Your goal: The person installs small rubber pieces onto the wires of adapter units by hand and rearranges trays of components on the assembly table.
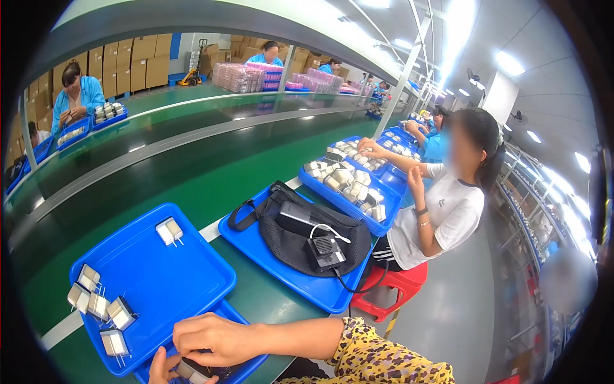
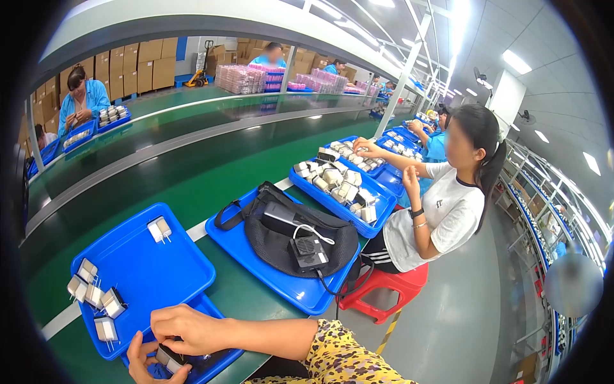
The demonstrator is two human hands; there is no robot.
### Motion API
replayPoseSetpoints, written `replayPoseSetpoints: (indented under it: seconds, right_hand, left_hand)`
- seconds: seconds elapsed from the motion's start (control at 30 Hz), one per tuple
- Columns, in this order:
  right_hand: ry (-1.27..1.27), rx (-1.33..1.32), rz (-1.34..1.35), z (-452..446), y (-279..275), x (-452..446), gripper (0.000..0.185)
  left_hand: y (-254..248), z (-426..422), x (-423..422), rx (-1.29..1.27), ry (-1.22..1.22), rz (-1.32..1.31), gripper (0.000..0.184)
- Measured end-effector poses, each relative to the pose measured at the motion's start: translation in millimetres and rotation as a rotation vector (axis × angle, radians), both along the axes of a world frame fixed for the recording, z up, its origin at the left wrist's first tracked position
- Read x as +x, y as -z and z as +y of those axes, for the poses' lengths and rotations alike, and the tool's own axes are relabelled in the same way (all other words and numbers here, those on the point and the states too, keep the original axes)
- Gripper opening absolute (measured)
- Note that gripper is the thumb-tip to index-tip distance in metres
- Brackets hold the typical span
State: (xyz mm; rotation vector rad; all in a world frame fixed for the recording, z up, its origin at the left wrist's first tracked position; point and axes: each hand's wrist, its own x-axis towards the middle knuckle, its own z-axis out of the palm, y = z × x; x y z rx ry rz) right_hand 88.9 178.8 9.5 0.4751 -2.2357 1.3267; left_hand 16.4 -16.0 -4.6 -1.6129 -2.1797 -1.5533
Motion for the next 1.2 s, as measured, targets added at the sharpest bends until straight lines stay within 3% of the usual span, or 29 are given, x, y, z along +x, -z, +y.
replayPoseSetpoints:
  seconds: [0.03, 0.1, 0.23, 0.5, 0.6, 0.67, 0.7, 0.77, 0.8, 0.9, 0.93, 0.97, 1.03, 1.1, 1.17, 1.2]
  right_hand:
    - [-0.025, -0.027, 0.039, 0.7, -1.2, -1.1, 0.009]
    - [-0.048, -0.051, 0.079, 2.6, -3.6, -2.0, 0.009]
    - [-0.134, 0.016, 0.156, 8.3, -4.9, -2.2, 0.011]
    - [-0.197, 0.088, 0.135, 9.7, 0.0, -2.5, 0.021]
    - [-0.210, 0.085, 0.157, 9.1, -2.5, -4.2, 0.022]
    - [-0.158, -0.207, -0.033, 0.3, -15.3, 1.9, 0.025]
    - [-0.159, -0.208, -0.031, -3.5, -17.5, 3.1, 0.025]
    - [-0.178, -0.270, -0.412, -11.5, -15.9, 6.6, 0.030]
    - [-0.116, -0.166, -0.249, -18.4, -6.7, 1.7, 0.030]
    - [-0.133, -0.178, -0.220, -12.6, 5.0, -0.5, 0.034]
    - [-0.106, -0.181, -0.237, -9.6, 1.2, 0.2, 0.032]
    - [-0.105, -0.180, -0.237, -7.9, 1.1, -1.0, 0.032]
    - [-0.102, -0.381, -0.244, -4.5, -0.1, -4.3, 0.026]
    - [-0.126, -0.431, -0.298, -5.1, -3.6, -2.1, 0.024]
    - [-0.147, -0.520, -0.356, -7.6, -1.2, -1.6, 0.024]
    - [-0.147, -0.520, -0.357, -6.6, -0.5, -1.6, 0.024]
  left_hand:
    - [-1.1, -0.3, 0.3, 0.003, 0.003, 0.001, 0.094]
    - [-4.0, -1.6, 1.6, 0.036, 0.003, -0.257, 0.096]
    - [-8.6, -3.5, 0.7, 0.030, -0.040, -0.356, 0.098]
    - [-6.2, -4.2, 0.2, -0.002, -0.052, -0.351, 0.096]
    - [-4.6, -2.6, -5.3, 0.022, -0.089, -0.271, 0.092]
    - [-5.1, -2.2, -9.7, 0.087, -0.157, -0.208, 0.086]
    - [-7.4, -1.7, -11.1, 0.087, -0.157, -0.205, 0.086]
    - [-11.4, -1.7, -13.1, 0.036, -0.275, -0.083, 0.077]
    - [-16.3, -1.1, -13.8, 0.011, -0.271, 0.097, 0.070]
    - [-27.1, 2.4, -9.0, -0.003, -0.219, 0.270, 0.065]
    - [-26.9, 1.8, -7.5, 0.014, -0.150, 0.094, 0.060]
    - [-23.4, 0.1, -9.1, 0.016, -0.149, 0.094, 0.060]
    - [-20.1, -1.4, -12.8, 0.091, 0.074, -0.511, 0.053]
    - [-21.8, -6.1, -14.7, 0.091, 0.155, -0.539, 0.050]
    - [-20.4, -11.7, -17.7, 0.049, 0.303, -0.829, 0.052]
    - [-19.8, -12.2, -21.8, 0.023, 0.335, -0.855, 0.054]
